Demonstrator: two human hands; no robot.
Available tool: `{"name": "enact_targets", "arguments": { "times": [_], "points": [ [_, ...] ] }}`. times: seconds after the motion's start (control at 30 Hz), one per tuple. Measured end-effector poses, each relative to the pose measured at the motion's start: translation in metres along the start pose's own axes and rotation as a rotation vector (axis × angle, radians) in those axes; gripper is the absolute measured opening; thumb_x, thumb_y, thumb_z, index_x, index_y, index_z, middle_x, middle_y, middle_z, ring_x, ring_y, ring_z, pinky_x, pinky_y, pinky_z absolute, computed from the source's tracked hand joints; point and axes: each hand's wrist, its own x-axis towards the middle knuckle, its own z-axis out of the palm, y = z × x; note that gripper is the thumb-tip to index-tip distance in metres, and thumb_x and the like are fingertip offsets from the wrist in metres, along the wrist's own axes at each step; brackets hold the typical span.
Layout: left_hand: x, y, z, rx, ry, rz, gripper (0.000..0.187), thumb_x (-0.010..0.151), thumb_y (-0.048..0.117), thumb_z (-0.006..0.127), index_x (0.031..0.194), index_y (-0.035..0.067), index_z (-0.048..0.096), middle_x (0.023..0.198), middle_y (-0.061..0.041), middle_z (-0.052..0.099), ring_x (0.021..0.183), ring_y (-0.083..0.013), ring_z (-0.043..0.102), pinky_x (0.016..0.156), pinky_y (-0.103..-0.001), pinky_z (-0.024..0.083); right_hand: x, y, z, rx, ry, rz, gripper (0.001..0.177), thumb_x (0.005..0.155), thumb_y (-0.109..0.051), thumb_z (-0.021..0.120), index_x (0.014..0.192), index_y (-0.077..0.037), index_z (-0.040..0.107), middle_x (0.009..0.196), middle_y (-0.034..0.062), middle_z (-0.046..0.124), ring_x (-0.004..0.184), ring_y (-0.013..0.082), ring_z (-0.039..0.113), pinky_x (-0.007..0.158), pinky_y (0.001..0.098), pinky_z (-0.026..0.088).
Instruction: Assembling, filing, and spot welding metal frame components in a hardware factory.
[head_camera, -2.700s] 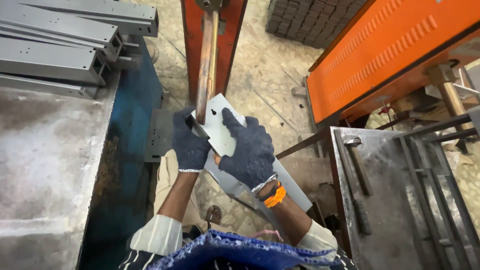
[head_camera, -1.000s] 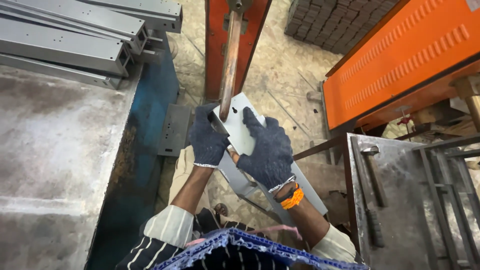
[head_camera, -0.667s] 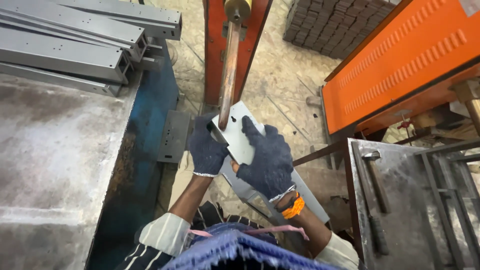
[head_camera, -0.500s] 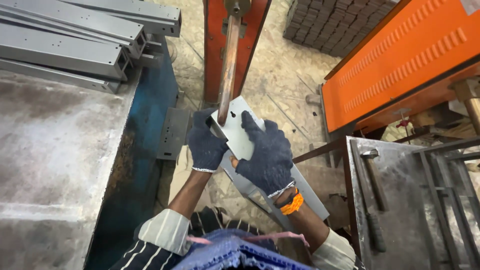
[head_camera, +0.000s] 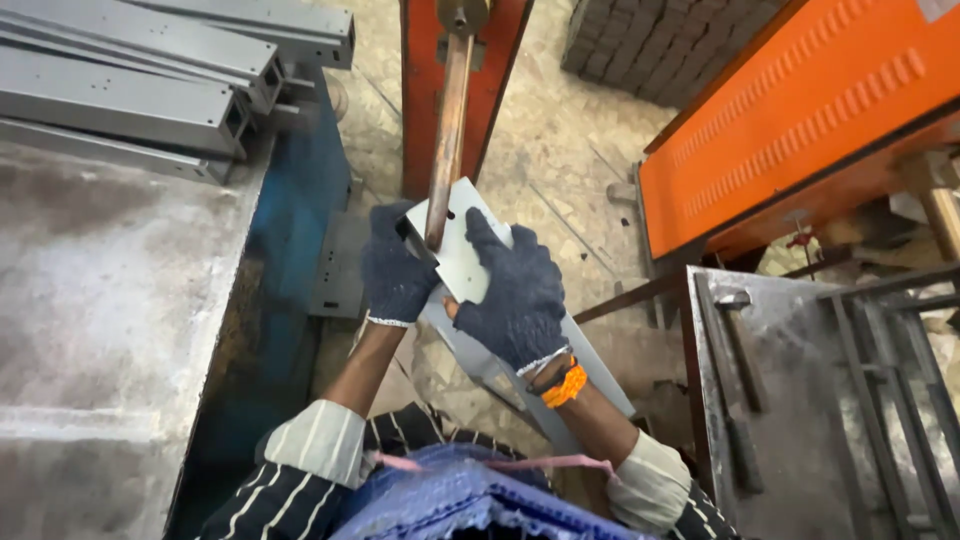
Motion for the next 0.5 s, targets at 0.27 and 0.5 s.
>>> {"name": "enact_targets", "arguments": {
  "times": [0.27, 0.5],
  "points": [
    [-0.006, 0.016, -0.019, -0.104, -0.169, 0.131, 0.082, 0.067, 0.017, 0.094, 0.135, 0.006, 0.050, 0.124, -0.012, 0.061, 0.116, -0.0280, 0.065, 0.099, -0.039, 0.053, -0.003, 0.011, -0.012, -0.008, 0.005, -0.055, 0.096, 0.056, -0.039, 0.088, 0.144, -0.019, 0.057, 0.123, 0.0268, 0.061, 0.102, 0.0435, 0.063, 0.086, 0.0503, 0.052],
    [-0.037, 0.016, 0.001, -0.092, -0.036, 0.162, 0.079, 0.076, 0.030, 0.093, 0.140, 0.010, 0.053, 0.129, -0.011, 0.066, 0.118, -0.0272, 0.068, 0.102, -0.038, 0.055, -0.006, 0.036, -0.027, 0.014, -0.026, -0.180, 0.091, 0.059, -0.044, 0.089, 0.142, -0.020, 0.060, 0.127, 0.0263, 0.062, 0.102, 0.0425, 0.065, 0.088, 0.0496, 0.053]
  ]
}}
